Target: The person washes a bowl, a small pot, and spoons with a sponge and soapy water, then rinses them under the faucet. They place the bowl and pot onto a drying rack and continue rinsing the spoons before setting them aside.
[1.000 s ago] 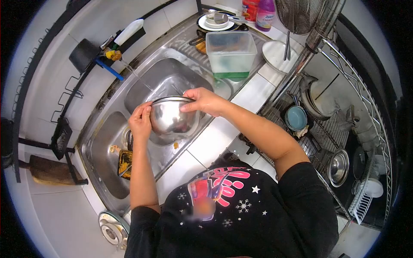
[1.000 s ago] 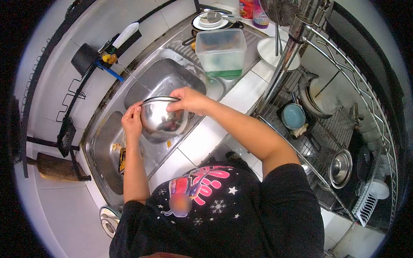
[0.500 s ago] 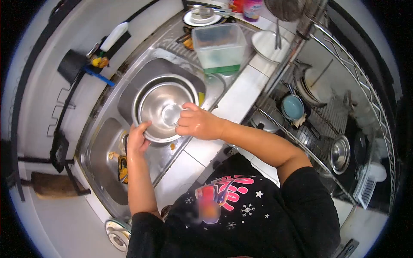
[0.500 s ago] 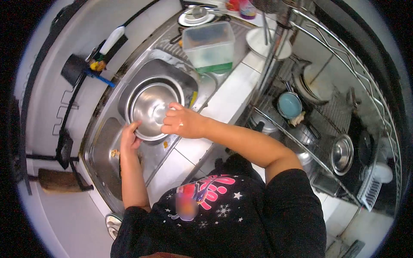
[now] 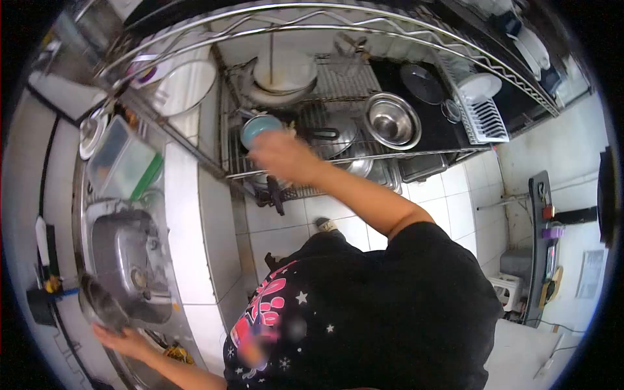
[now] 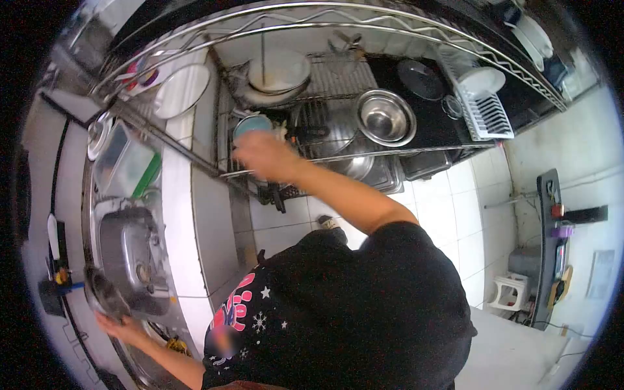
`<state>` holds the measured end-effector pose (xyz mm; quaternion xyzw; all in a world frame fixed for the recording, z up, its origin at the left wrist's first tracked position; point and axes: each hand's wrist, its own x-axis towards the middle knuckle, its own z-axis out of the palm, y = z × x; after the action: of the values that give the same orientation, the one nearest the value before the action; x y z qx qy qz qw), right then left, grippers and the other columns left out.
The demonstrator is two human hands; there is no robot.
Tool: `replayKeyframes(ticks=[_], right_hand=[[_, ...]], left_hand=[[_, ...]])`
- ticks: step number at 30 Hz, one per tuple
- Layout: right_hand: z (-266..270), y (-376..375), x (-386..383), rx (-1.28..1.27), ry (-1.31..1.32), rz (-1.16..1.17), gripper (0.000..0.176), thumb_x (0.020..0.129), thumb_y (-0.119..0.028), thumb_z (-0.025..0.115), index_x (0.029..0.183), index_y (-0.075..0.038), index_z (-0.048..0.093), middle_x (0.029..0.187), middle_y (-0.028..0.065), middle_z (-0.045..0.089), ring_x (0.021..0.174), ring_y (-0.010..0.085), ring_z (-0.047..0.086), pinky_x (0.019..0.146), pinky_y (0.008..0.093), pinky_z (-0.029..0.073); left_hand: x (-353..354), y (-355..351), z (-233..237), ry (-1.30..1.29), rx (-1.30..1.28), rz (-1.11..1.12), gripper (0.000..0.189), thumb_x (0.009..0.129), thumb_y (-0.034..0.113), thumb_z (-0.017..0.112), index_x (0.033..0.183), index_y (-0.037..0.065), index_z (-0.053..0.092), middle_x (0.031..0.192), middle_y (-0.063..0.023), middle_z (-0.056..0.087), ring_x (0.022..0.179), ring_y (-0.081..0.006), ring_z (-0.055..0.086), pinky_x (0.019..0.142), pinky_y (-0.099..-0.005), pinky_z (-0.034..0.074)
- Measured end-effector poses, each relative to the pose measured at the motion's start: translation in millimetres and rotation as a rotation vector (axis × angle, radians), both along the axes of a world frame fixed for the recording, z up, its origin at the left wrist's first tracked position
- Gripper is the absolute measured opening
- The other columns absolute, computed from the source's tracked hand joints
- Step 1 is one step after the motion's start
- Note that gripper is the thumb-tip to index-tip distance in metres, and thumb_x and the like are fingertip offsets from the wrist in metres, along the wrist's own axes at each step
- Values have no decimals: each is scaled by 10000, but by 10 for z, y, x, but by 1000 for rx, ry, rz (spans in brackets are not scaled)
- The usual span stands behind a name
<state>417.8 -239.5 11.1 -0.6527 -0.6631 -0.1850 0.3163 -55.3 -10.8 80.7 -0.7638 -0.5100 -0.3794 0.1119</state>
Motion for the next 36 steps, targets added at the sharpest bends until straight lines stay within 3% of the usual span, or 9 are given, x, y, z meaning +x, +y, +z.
replayKeyframes(ticks=[2,7,11,13,17,21,28,33,36], right_hand=[[-66,-704,574,-50,110,-437,290,683,-81,568,968,-29,555,1008,166,536,950,329,494,840,399,403],[-252,-2194,1727,-388,249,-1393,387,693,-186,627,1029,-47,494,1022,171,459,994,346,440,798,421,417],[-351,-2615,2164,-487,375,-1456,547,663,-312,689,1073,-76,416,1049,148,421,1037,343,414,805,416,435],[-383,-2613,2277,-554,436,-1414,606,639,-342,715,1080,-84,388,1050,144,418,1045,337,406,801,408,451],[-674,-2738,2569,-430,647,-1258,485,673,-217,677,1051,-77,408,1057,191,442,988,378,485,775,420,455],[-641,-2893,2655,-346,575,-1062,297,726,-143,611,972,-24,496,880,210,581,841,366,572,730,412,480],[-338,-2910,2550,3,616,-982,168,729,-153,608,778,3,570,744,238,572,749,393,563,636,421,456],[-197,-3272,2691,417,762,-1104,195,759,-160,594,827,22,580,747,239,585,743,394,578,628,386,450],[-258,-3683,2826,537,826,-1092,184,768,-109,568,894,25,569,841,212,600,799,318,592,701,357,440]], left_hand=[[-156,8,29,-1,189,84,578,698,-42,473,1262,-4,353,1239,-189,413,1122,-315,413,944,-398,329],[-49,-299,39,-1254,-522,215,448,744,133,496,1126,-95,440,1011,-190,523,875,-289,527,809,-385,408],[649,-756,-47,-1217,-721,57,348,710,159,537,972,-71,529,995,-144,522,896,-242,517,781,-344,407],[1086,-950,-99,-1144,-823,-142,364,704,157,542,995,-60,521,979,-138,524,922,-231,503,784,-333,404],[2218,-1365,-47,-919,-959,-373,461,670,97,514,1106,-46,473,1009,-138,518,949,-239,495,827,-329,392],[3300,-1702,-40,-645,-965,-572,512,647,-26,456,1159,-27,431,1060,-153,501,935,-232,510,843,-305,388],[4714,-1979,-544,-358,-982,-964,349,723,-16,508,1070,-32,471,967,-119,557,844,-195,540,756,-287,421],[5438,-2323,-754,-281,-980,-1045,197,792,103,511,913,-45,559,784,-138,614,701,-174,558,664,-299,437],[5793,-2543,-856,-138,-973,-1060,243,822,174,488,857,-54,566,713,-161,605,675,-248,593,631,-346,443]])
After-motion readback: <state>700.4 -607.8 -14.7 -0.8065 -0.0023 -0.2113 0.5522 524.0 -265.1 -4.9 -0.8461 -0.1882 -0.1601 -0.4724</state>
